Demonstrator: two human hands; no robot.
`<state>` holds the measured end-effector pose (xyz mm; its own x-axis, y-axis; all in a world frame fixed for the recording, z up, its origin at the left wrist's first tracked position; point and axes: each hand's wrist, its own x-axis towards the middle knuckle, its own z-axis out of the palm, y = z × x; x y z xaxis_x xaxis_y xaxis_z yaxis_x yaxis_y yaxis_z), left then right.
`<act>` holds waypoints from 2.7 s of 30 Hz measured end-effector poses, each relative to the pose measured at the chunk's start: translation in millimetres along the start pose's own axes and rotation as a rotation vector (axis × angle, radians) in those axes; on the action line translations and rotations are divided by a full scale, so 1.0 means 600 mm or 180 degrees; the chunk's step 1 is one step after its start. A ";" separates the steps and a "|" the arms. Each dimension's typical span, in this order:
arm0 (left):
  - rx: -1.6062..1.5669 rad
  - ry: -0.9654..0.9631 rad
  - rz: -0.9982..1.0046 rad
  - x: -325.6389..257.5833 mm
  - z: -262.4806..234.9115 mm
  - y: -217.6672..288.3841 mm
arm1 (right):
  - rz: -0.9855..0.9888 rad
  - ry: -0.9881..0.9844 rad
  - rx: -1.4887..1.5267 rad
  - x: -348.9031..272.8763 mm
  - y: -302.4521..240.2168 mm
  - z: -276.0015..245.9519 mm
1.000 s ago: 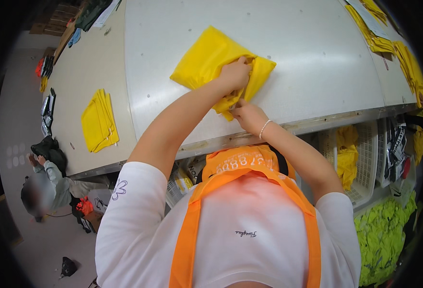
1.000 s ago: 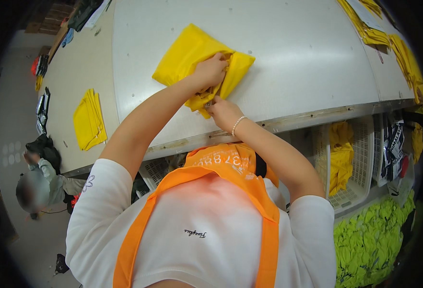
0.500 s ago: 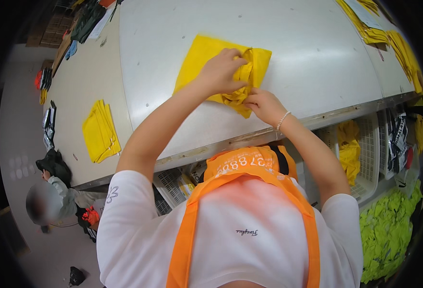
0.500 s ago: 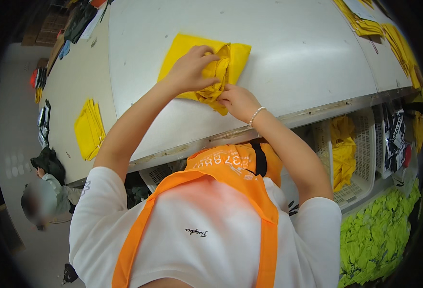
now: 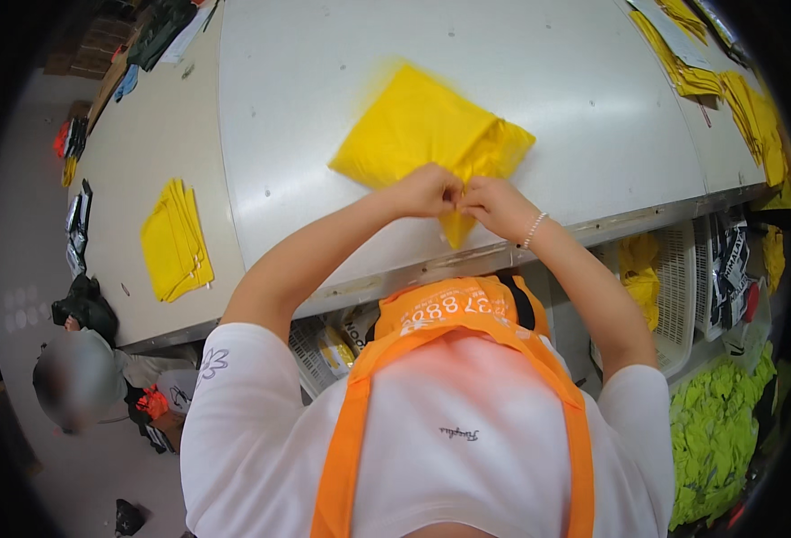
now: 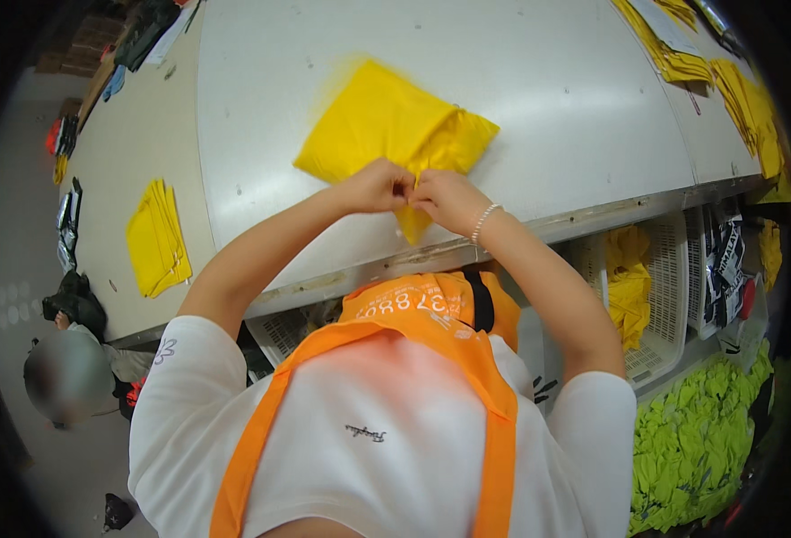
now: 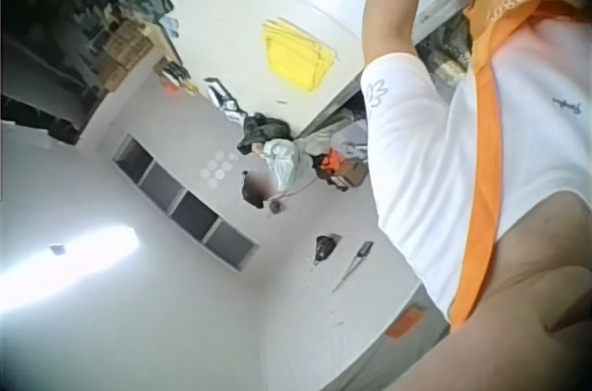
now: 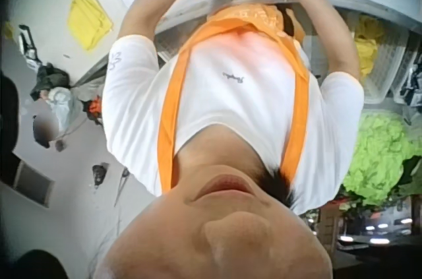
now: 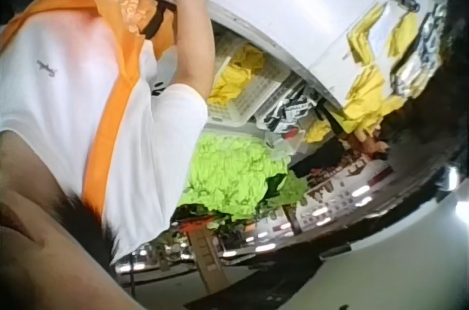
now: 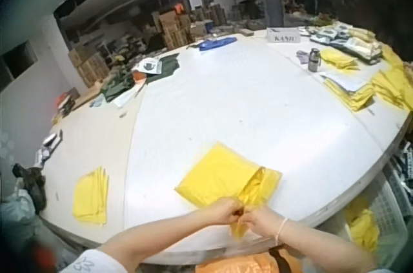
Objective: The person lays out a yellow raincoat on a table, uses scissors to trim loose threads, then folds the garment and places it into a white basket. The process is repeated with another yellow raincoat.
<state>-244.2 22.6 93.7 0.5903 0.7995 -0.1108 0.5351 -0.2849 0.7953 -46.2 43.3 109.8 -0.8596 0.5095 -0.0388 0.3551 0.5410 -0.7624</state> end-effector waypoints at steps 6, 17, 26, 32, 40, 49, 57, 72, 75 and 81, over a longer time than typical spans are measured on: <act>0.0618 -0.0449 0.0014 0.006 -0.035 0.067 | 0.0122 0.0004 0.0007 -0.043 -0.010 -0.017; 0.2395 -0.1275 -0.0053 0.079 0.055 0.086 | 0.0429 -0.0254 -0.0415 -0.085 0.007 -0.009; 0.1375 -0.0004 0.0241 0.094 0.038 0.024 | 0.0785 0.0830 -0.0494 -0.085 0.026 0.007; 0.2214 -0.0038 0.0312 0.085 0.062 0.008 | 0.0669 0.0803 -0.0695 -0.074 0.034 0.016; 0.2439 0.0162 -0.0167 0.096 0.100 -0.002 | 0.1052 0.0938 -0.0387 -0.058 0.029 0.027; 0.2338 0.0898 -0.0479 0.077 0.032 -0.006 | 0.2374 0.1728 -0.0670 0.024 0.060 0.007; 0.1770 0.0967 -0.0694 0.085 -0.013 -0.008 | 0.1660 0.1815 -0.0295 0.046 0.067 -0.013; 0.1820 0.0682 -0.0838 0.152 0.009 -0.051 | 0.1899 0.1003 -0.0460 0.065 0.058 0.026; 0.2522 0.0971 -0.0926 0.144 0.025 -0.082 | 0.1931 0.1149 -0.0439 0.069 0.059 0.020; 0.0650 0.0946 -0.1334 0.163 -0.004 -0.115 | 0.1818 0.1168 0.0084 0.113 0.092 0.052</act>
<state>-224.6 121.5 29.5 0.1215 0.9730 -0.1964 0.8113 0.0167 0.5844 -96.6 86.9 45.1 -0.3578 0.9071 -0.2219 0.7032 0.1054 -0.7031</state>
